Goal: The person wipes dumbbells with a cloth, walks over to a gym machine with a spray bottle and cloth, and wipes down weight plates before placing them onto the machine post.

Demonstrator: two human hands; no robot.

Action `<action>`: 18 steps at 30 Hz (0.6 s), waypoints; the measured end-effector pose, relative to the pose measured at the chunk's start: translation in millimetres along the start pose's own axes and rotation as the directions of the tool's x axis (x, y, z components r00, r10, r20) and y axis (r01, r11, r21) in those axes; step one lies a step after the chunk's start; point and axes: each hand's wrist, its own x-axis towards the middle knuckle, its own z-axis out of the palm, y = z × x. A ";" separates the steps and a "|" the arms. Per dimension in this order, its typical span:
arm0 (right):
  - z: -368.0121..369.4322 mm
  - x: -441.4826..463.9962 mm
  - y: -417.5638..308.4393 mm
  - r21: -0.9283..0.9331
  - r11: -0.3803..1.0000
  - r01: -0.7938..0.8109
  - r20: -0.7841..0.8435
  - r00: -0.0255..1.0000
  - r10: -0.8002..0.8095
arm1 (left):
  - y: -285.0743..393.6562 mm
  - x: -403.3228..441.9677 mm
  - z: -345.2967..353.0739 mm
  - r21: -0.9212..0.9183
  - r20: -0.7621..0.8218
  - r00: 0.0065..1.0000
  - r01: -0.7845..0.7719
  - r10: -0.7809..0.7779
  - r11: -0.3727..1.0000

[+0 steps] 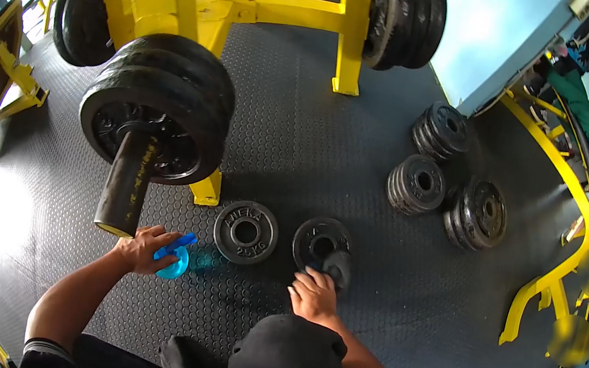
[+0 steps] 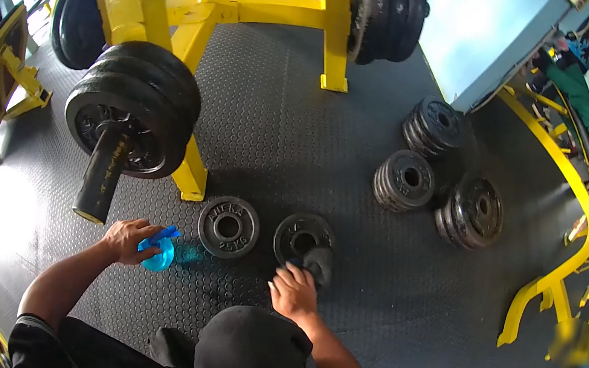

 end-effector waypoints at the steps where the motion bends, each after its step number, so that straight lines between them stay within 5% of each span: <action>1: -7.5 -9.4 4.5 0.029 0.999 -0.039 -0.040 0.998 0.040 | 2.0 -4.6 -1.9 0.006 -0.028 0.998 -0.047 0.047 0.999; 3: -23.6 -18.9 18.9 0.031 0.977 -0.210 -0.168 0.963 0.213 | 5.9 -11.6 -9.0 -0.015 -0.033 0.999 -0.041 0.041 0.999; 5: -17.4 -32.5 36.7 0.293 0.690 -0.662 -0.335 0.605 0.723 | 20.4 -13.4 -27.0 0.052 -0.057 0.998 -0.034 0.037 0.998; 7: -39.5 -24.6 43.3 0.754 0.243 -0.611 -0.151 0.200 0.968 | 37.3 -5.4 -33.4 0.081 -0.181 0.974 -0.125 0.138 0.989; 8: -35.7 -35.5 55.1 0.930 0.042 -0.365 -0.010 0.089 0.996 | 54.5 4.4 -37.7 0.137 -0.303 0.905 -0.267 0.298 0.954; 9: -38.8 -42.6 50.8 0.927 0.043 -0.373 -0.012 0.087 0.996 | 75.3 15.1 -39.5 0.204 -0.413 0.798 -0.389 0.439 0.898; 11: -48.2 -48.5 41.8 0.964 -0.187 -0.189 0.227 0.219 0.949 | 131.6 51.1 -30.6 0.155 -0.296 0.773 -0.541 0.562 0.826; 12: -47.4 -56.3 36.1 0.940 -0.135 -0.313 0.221 0.260 0.940 | 162.0 67.6 -23.0 0.178 -0.143 0.802 -0.556 0.580 0.812; 13: -48.3 -60.0 19.6 0.864 0.146 -0.483 0.067 0.397 0.915 | 189.1 85.1 -12.9 0.197 0.010 0.815 -0.569 0.579 0.798; 14: -68.4 -41.1 -6.8 0.771 0.103 -0.628 0.136 0.321 0.937 | 208.6 105.8 7.9 0.219 0.033 0.810 -0.578 0.586 0.786; 15: -63.9 -60.3 -4.5 0.439 0.434 -0.786 0.063 0.509 0.858 | 221.8 128.7 34.3 0.242 0.059 0.805 -0.585 0.591 0.774; 16: -50.2 -82.5 -1.4 0.126 0.705 -0.698 -0.032 0.708 0.706 | 231.5 152.2 60.3 0.288 0.030 0.839 -0.528 0.543 0.799; 17: -32.1 -104.3 1.5 0.113 0.722 -0.683 -0.015 0.725 0.688 | 236.8 169.6 84.1 0.324 0.005 0.869 -0.470 0.495 0.821; 18: -13.7 -126.2 4.0 -0.193 0.757 -0.624 -0.056 0.777 0.627 | 237.4 180.4 102.9 0.309 -0.009 0.876 -0.456 0.482 0.835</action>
